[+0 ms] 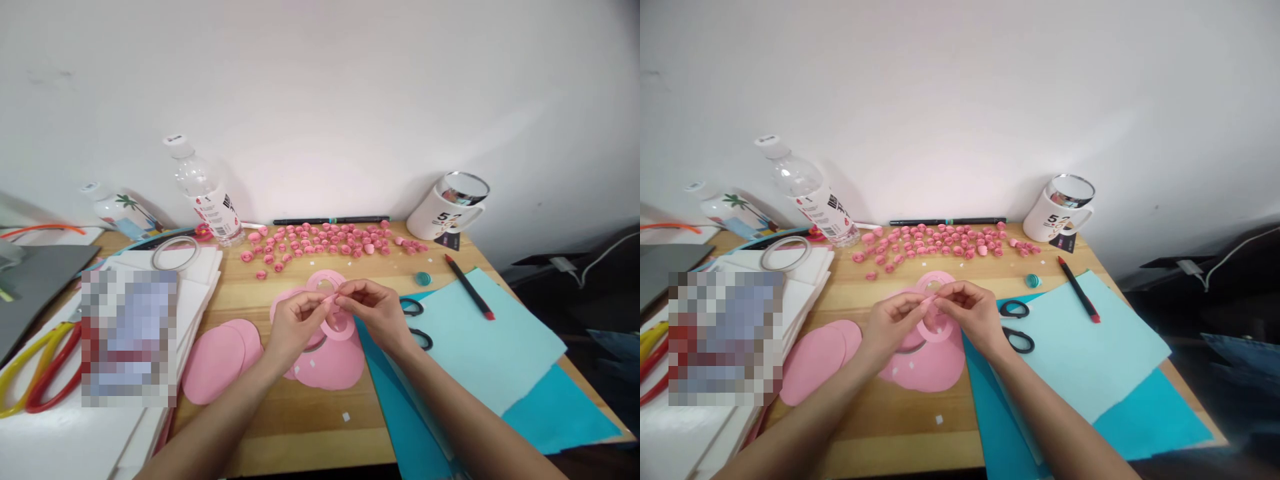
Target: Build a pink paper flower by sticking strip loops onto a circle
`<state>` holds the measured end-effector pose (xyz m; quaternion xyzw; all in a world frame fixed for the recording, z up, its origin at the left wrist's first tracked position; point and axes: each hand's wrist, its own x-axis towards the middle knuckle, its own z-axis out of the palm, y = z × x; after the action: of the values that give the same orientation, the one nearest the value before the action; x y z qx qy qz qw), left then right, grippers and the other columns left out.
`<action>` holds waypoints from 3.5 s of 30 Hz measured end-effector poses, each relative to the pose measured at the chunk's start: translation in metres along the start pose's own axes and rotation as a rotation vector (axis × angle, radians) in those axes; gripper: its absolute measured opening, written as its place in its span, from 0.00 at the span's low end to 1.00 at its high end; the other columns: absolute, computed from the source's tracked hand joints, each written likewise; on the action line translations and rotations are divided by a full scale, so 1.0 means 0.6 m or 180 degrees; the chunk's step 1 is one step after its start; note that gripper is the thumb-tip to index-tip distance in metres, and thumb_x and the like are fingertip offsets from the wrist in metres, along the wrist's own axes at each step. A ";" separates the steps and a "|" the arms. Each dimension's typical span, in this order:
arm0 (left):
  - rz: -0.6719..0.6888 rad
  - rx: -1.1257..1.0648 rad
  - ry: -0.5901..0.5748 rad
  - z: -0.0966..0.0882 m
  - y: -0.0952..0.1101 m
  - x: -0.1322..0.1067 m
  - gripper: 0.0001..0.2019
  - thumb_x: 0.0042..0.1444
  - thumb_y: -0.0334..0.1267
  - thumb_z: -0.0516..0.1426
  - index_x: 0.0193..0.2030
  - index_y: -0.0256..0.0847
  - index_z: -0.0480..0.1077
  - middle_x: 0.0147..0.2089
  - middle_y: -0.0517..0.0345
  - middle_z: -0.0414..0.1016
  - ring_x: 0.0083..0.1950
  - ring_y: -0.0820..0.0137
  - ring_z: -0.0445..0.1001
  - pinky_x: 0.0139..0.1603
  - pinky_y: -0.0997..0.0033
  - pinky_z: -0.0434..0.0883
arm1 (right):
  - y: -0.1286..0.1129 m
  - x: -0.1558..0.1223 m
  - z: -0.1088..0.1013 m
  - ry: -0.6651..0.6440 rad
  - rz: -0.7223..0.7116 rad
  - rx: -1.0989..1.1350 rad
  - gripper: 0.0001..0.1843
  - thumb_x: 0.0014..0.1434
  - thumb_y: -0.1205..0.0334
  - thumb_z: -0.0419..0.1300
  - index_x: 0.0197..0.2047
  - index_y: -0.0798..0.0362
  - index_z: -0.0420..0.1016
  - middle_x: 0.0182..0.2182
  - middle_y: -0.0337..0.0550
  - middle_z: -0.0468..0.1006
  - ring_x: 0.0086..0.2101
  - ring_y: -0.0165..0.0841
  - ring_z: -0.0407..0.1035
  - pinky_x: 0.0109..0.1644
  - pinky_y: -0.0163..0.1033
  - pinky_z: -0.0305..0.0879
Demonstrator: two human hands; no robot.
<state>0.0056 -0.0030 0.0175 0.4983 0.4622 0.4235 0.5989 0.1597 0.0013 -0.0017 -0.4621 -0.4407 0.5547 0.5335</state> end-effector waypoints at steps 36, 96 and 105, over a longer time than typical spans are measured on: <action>-0.0258 -0.0088 0.0176 -0.001 0.007 0.003 0.10 0.47 0.40 0.60 0.33 0.33 0.74 0.21 0.60 0.72 0.20 0.79 0.63 0.21 0.80 0.62 | 0.007 0.000 0.000 0.0150 -0.0119 -0.0209 0.08 0.48 0.60 0.66 0.33 0.52 0.78 0.32 0.43 0.80 0.32 0.33 0.73 0.39 0.38 0.69; -0.0573 -0.0501 -0.0109 -0.001 -0.002 0.001 0.14 0.46 0.44 0.62 0.35 0.34 0.71 0.23 0.59 0.73 0.13 0.83 0.58 0.13 0.81 0.52 | -0.004 -0.006 0.008 -0.0136 -0.0135 -0.0113 0.08 0.46 0.60 0.67 0.31 0.52 0.75 0.26 0.40 0.77 0.26 0.30 0.71 0.32 0.37 0.70; -0.0458 -0.0442 -0.0070 -0.004 0.002 0.002 0.14 0.48 0.44 0.61 0.35 0.34 0.71 0.23 0.58 0.72 0.14 0.83 0.58 0.13 0.81 0.53 | -0.004 -0.005 0.009 -0.0108 -0.0413 -0.0240 0.04 0.49 0.61 0.64 0.31 0.51 0.77 0.36 0.45 0.78 0.36 0.34 0.72 0.40 0.39 0.69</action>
<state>0.0036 -0.0013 0.0182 0.4257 0.4598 0.4049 0.6659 0.1548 -0.0017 0.0019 -0.4428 -0.4993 0.5097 0.5429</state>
